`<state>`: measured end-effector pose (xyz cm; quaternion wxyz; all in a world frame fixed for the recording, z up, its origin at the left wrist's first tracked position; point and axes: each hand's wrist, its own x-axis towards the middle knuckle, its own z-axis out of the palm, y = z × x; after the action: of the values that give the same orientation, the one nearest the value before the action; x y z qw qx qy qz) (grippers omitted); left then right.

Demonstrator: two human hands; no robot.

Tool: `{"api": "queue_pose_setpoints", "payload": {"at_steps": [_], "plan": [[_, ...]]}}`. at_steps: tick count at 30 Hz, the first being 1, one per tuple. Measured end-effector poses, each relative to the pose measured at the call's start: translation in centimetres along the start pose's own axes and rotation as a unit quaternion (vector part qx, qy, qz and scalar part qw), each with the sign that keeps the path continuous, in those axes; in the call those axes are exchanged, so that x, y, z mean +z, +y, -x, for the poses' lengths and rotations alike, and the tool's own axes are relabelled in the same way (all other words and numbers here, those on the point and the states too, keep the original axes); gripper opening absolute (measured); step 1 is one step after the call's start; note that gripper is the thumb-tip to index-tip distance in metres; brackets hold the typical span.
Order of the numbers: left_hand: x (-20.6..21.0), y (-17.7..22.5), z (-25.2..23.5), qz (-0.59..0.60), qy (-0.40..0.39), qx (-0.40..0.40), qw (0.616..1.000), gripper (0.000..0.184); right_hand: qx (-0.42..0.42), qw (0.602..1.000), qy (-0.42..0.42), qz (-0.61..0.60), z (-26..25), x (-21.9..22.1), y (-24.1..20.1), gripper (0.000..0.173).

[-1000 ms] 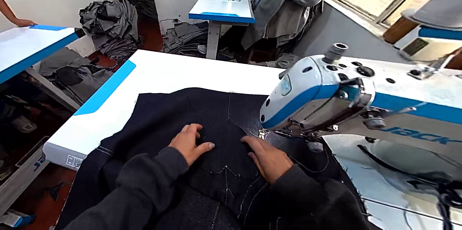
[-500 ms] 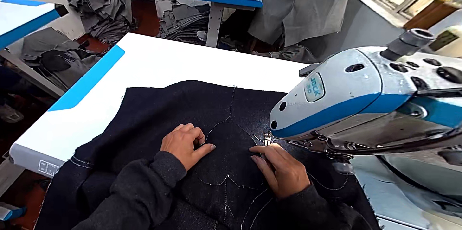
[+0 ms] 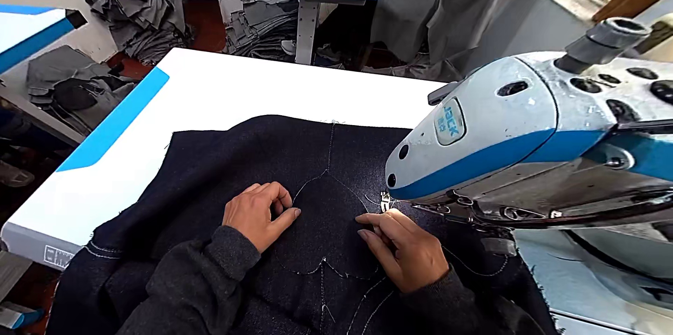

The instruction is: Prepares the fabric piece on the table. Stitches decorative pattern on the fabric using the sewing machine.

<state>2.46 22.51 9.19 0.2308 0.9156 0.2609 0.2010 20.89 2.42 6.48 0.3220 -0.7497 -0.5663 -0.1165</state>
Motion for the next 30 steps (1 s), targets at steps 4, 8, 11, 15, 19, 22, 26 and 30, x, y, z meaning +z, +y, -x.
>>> {"api": "queue_pose_setpoints", "payload": {"at_steps": [4, 8, 11, 15, 19, 22, 26, 30], "plan": [[-0.2, -0.2, 0.0, 0.009, -0.007, -0.002, 1.000, 0.019, 0.002, 1.000, -0.004, -0.014, 0.1, 0.1, 0.1, 0.031], [-0.2, -0.1, -0.1, 0.006, -0.008, -0.009, 1.000, 0.018, 0.002, 1.000, -0.009, -0.019, 0.1, 0.0, 0.2, 0.031], [-0.1, -0.1, -0.1, 0.002, 0.003, -0.011, 1.000, 0.017, 0.005, 1.000, -0.008, -0.020, 0.1, 0.0, 0.2, 0.031], [-0.1, 0.0, -0.1, 0.001, 0.002, -0.012, 1.000, 0.017, 0.005, 1.000, -0.005, -0.019, 0.1, 0.0, 0.1, 0.031], [0.1, 0.2, -0.1, -0.011, 0.011, -0.007, 1.000, 0.019, 0.002, 1.000, 0.000, -0.017, 0.1, 0.1, 0.1, 0.031], [0.6, 0.6, -0.1, -0.065, 0.045, 0.052, 0.995, 0.036, -0.006, 1.000, 0.003, -0.013, 0.0, 0.3, 0.2, 0.032], [1.0, 3.0, -0.9, -0.084, 0.043, 0.198, 0.976, 0.026, -0.011, 1.000, -0.003, -0.009, -0.2, 0.3, 0.2, 0.032], [3.0, 6.3, 0.1, -0.076, -0.122, 0.161, 0.977, 0.055, 0.010, 1.000, -0.014, -0.004, -0.3, 0.0, -0.4, 0.030]]}}
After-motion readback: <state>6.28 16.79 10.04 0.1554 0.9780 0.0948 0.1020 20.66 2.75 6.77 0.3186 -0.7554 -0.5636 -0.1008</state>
